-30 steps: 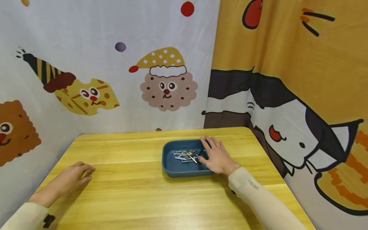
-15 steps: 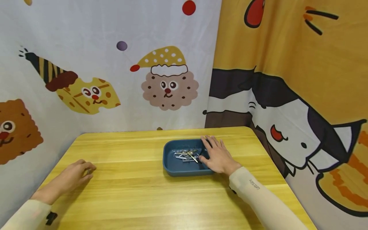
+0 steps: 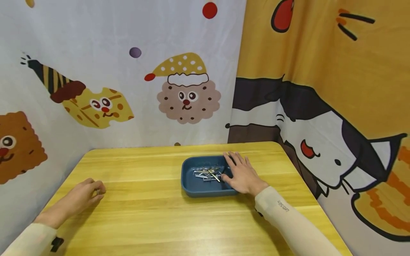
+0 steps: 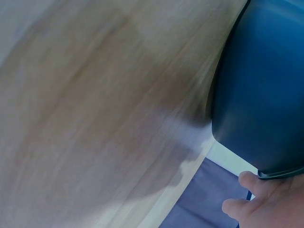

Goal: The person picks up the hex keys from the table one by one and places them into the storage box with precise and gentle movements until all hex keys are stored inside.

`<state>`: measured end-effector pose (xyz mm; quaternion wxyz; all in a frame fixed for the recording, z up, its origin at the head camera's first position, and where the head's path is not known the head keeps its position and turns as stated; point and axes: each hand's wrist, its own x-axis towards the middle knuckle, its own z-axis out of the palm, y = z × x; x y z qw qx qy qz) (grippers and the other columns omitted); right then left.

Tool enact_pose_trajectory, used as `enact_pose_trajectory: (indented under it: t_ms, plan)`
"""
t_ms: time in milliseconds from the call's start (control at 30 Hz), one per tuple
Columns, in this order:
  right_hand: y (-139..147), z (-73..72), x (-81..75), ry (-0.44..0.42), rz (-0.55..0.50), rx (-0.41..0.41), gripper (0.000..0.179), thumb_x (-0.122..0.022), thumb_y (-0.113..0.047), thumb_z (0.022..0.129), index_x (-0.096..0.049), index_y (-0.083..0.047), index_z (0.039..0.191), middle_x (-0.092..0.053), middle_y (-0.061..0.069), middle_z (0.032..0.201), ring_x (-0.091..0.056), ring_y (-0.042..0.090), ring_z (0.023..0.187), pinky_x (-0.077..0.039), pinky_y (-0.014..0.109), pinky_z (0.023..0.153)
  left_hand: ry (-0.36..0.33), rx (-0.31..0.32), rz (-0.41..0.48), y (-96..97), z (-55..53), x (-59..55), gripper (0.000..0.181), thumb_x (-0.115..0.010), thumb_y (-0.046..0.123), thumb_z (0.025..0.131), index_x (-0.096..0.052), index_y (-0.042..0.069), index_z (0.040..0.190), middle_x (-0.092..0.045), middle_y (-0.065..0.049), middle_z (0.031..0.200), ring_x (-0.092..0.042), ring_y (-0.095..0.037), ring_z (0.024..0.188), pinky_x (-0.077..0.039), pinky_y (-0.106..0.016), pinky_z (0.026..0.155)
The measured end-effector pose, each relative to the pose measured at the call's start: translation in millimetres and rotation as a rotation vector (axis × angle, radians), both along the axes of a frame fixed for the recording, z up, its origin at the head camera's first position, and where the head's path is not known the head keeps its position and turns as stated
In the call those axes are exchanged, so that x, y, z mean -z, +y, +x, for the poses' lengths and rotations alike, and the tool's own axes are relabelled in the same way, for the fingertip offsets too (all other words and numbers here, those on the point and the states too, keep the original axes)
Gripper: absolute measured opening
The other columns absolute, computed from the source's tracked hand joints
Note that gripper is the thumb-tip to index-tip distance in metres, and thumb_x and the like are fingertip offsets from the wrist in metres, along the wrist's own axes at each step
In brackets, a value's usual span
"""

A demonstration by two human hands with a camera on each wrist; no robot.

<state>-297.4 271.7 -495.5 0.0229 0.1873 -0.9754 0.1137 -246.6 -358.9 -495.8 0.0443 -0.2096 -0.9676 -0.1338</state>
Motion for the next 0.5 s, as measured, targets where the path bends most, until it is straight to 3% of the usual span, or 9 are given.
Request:
enact_pose_trajectory:
  t_ms: [200, 367, 500]
  plan:
    - [-0.1, 0.5, 1.0, -0.005, -0.011, 0.005, 0.09, -0.063, -0.054, 0.118, -0.021, -0.016, 0.188, -0.025, 0.021, 0.194, -0.021, 0.054, 0.18, -0.016, 0.082, 0.142, 0.083, 0.075, 0.072, -7.6, -2.4, 14.0, 0.024, -0.089, 0.005, 0.1, -0.072, 0.021, 0.1, -0.065, -0.008, 0.098, -0.058, -0.013, 0.078, -0.05, -0.032, 0.063]
    - [0.2, -0.1, 1.5, -0.007, -0.013, 0.005, 0.09, -0.063, -0.054, 0.118, -0.021, -0.016, 0.188, -0.025, 0.02, 0.194, -0.021, 0.053, 0.18, -0.017, 0.082, 0.142, 0.04, 0.011, 0.023, 1.4, 1.4, 4.4, 0.025, -0.091, 0.001, 0.098, -0.072, 0.018, 0.101, -0.067, -0.008, 0.102, -0.059, -0.012, 0.08, -0.053, -0.032, 0.065]
    - [0.5, -0.3, 1.6, -0.011, -0.012, 0.003, 0.09, -0.063, -0.054, 0.119, -0.021, -0.017, 0.188, -0.025, 0.02, 0.194, -0.02, 0.053, 0.18, -0.017, 0.082, 0.142, 0.054, -0.013, -0.005, 7.7, 3.9, 0.8, 0.024, -0.09, 0.001, 0.099, -0.071, 0.016, 0.103, -0.067, -0.01, 0.104, -0.059, -0.012, 0.079, -0.053, -0.032, 0.064]
